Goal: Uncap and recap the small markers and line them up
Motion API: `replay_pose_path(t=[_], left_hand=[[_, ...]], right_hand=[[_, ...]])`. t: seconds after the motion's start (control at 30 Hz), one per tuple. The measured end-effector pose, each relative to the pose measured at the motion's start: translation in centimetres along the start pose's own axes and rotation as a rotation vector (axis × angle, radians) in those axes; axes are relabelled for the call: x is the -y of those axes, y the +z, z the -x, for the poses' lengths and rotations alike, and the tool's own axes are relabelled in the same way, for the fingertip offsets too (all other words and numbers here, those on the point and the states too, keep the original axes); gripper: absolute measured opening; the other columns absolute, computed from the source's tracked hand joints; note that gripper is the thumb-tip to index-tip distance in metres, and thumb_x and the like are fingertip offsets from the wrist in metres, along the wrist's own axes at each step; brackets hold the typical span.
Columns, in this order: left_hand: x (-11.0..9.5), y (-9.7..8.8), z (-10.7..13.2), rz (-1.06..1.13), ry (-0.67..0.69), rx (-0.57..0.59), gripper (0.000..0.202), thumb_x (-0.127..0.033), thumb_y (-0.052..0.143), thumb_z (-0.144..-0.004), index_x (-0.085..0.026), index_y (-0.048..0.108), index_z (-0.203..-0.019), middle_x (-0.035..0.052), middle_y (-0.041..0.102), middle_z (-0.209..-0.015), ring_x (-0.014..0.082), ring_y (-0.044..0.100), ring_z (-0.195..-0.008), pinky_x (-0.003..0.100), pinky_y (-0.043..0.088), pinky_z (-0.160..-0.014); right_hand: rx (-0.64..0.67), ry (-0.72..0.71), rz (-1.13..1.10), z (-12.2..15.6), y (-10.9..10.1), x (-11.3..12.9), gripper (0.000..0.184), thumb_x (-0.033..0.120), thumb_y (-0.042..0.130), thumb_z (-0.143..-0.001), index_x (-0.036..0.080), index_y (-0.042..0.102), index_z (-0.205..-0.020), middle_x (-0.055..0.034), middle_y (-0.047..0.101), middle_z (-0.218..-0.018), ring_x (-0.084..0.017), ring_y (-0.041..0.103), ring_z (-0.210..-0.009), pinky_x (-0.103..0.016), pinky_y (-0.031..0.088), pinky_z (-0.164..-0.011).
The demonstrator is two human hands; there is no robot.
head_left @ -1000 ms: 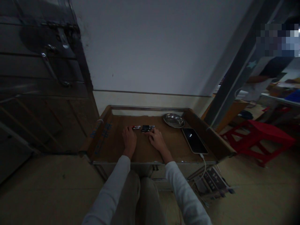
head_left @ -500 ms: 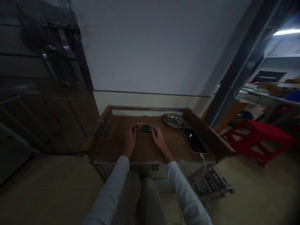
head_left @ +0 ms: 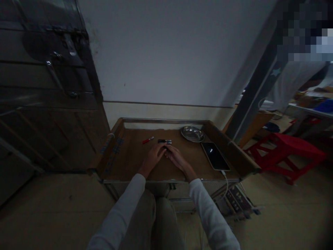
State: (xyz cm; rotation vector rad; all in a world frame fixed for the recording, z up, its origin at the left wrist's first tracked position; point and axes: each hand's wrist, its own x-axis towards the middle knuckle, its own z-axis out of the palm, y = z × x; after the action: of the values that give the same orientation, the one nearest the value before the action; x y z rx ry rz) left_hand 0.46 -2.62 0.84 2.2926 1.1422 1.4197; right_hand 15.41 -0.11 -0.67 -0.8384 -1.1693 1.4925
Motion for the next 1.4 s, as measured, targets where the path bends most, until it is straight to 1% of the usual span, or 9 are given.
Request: replay_pose_path(t=[0.17,0.37,0.47,0.6,0.73,0.93,1.1,1.2,1.4], left_hand=[[-0.3,-0.3,0.0,-0.043,0.062,-0.037,0.026,-0.026,0.042,-0.091,-0.023,0.055,-0.114,0.0036,0.063,-0.113,0.0132,0.057,-0.109,0.03,0.045,-0.097],[0.3,-1.1,0.0,-0.044,-0.134,-0.313,0.026,-0.029,0.046,-0.089,-0.021,0.055,-0.112,0.0059,0.063,-0.113,0.0156,0.057,-0.108,0.034,0.045,-0.096],[0.8,-1.1,0.0,0.023,-0.249,-0.365,0.023,-0.029,0.046,-0.088,-0.019,0.056,-0.107,0.0077,0.063,-0.109,0.0158,0.061,-0.099,0.033,0.048,-0.088],[1.7,-0.4,0.3,0.073,-0.264,-0.121,0.011,-0.023,0.053,-0.082,-0.017,0.057,-0.09,0.0038,0.065,-0.089,0.0138,0.062,-0.079,0.029,0.051,-0.075],[2.0,0.2,0.5,-0.067,-0.214,0.107,0.006,-0.013,0.056,-0.076,-0.019,0.054,-0.078,0.0017,0.062,-0.082,0.0154,0.059,-0.081,0.031,0.049,-0.078],[2.6,1.0,0.0,-0.211,-0.241,0.087,0.012,-0.009,0.05,-0.079,-0.019,0.055,-0.084,0.0055,0.058,-0.095,0.0177,0.057,-0.093,0.036,0.048,-0.086],[3.6,1.4,-0.4,-0.241,-0.267,0.079,0.015,-0.008,0.05,-0.081,-0.017,0.057,-0.091,0.0078,0.057,-0.1,0.0185,0.058,-0.096,0.037,0.048,-0.088],[3.6,1.3,-0.3,-0.232,-0.253,0.061,0.016,-0.008,0.048,-0.082,-0.017,0.059,-0.09,0.007,0.058,-0.097,0.0177,0.059,-0.093,0.035,0.049,-0.087],[2.2,0.8,0.1,-0.202,-0.131,0.106,0.016,-0.013,0.052,-0.082,-0.02,0.06,-0.093,0.0045,0.057,-0.097,0.0164,0.057,-0.095,0.034,0.047,-0.089]], right_hand=[[0.002,0.036,-0.139,-0.2,-0.3,0.3,0.023,0.038,0.065,-0.071,0.02,0.067,-0.086,-0.0016,0.067,-0.083,-0.012,0.058,-0.066,-0.025,0.048,-0.064],[-0.04,-0.019,-0.115,-0.5,-0.9,0.2,0.029,0.036,0.069,-0.067,0.019,0.068,-0.09,-0.0047,0.068,-0.096,-0.015,0.063,-0.082,-0.028,0.05,-0.078],[-0.165,-0.124,0.056,-0.5,-1.1,0.0,0.03,0.039,0.071,-0.064,0.017,0.069,-0.085,-0.0052,0.069,-0.088,-0.016,0.063,-0.081,-0.034,0.049,-0.083],[-0.422,-0.368,0.34,-0.6,-1.7,0.2,0.031,0.043,0.066,-0.069,0.017,0.067,-0.084,-0.0062,0.069,-0.085,-0.019,0.062,-0.083,-0.038,0.048,-0.085],[-0.399,-0.453,0.471,-0.5,-1.9,0.3,0.027,0.04,0.06,-0.076,0.017,0.065,-0.089,-0.0077,0.069,-0.091,-0.019,0.063,-0.087,-0.036,0.048,-0.085],[-0.172,-0.484,0.786,0.1,-0.7,0.1,0.024,0.028,0.049,-0.084,0.023,0.063,-0.103,-0.004,0.067,-0.105,-0.018,0.063,-0.096,-0.035,0.048,-0.088],[0.088,-0.54,1.098,0.4,-0.2,-0.1,0.038,0.019,0.052,-0.083,0.029,0.054,-0.12,-0.0025,0.059,-0.121,-0.018,0.055,-0.111,-0.035,0.045,-0.093],[0.033,-0.597,1.247,0.6,-0.7,-0.1,0.037,0.022,0.059,-0.08,0.026,0.056,-0.117,-0.0069,0.057,-0.122,-0.021,0.051,-0.114,-0.039,0.042,-0.094],[-0.122,-0.54,1.405,0.5,-1.9,-0.8,0.013,0.028,0.059,-0.081,0.022,0.065,-0.091,-0.0081,0.06,-0.1,-0.022,0.053,-0.094,-0.038,0.043,-0.083]])
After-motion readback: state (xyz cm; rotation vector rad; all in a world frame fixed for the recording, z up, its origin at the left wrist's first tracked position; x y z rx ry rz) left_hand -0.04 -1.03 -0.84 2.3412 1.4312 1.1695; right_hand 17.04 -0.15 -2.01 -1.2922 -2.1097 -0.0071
